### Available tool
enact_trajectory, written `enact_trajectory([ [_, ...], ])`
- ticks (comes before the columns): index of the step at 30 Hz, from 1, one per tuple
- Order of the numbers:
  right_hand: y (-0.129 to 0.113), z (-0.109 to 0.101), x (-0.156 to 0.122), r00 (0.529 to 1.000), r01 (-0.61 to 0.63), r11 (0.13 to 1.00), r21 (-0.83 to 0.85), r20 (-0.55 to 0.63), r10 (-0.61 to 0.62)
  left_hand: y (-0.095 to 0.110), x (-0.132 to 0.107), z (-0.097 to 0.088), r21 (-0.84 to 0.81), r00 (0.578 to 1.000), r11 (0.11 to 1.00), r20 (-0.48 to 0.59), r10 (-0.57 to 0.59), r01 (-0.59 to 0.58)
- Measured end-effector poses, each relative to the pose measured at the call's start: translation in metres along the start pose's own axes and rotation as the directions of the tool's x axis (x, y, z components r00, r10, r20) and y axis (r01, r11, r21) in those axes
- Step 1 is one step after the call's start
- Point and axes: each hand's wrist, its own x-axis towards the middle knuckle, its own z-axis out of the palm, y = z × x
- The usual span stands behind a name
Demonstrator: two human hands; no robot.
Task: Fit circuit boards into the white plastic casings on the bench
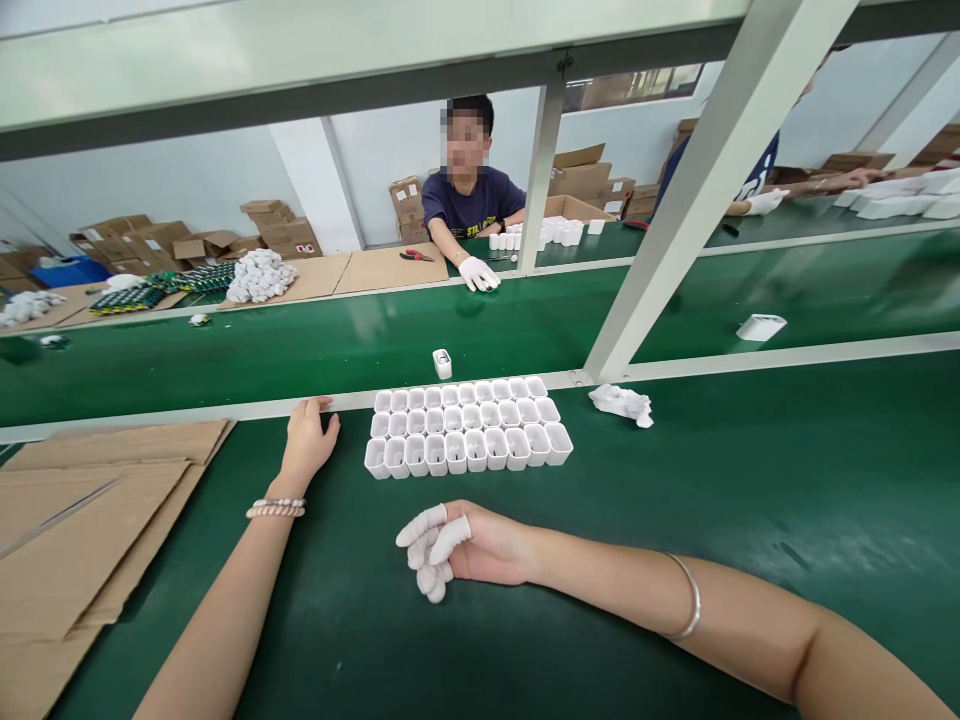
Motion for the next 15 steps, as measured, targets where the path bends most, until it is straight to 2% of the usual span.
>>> enact_trajectory([
  [7,-0.0012,0.0007,-0.0003,0.999,0.012,0.999,-0.037,0.052,-0.01,0.0004,0.0001,0.0004,0.023,1.0,1.0,0.008,-0.001,0.001],
  [15,-0.0012,0.0004,-0.0009,0.999,0.004,0.999,-0.032,0.037,-0.003,0.0017,-0.0003,-0.0004,0.053,1.0,0.999,0.015,0.006,-0.007],
])
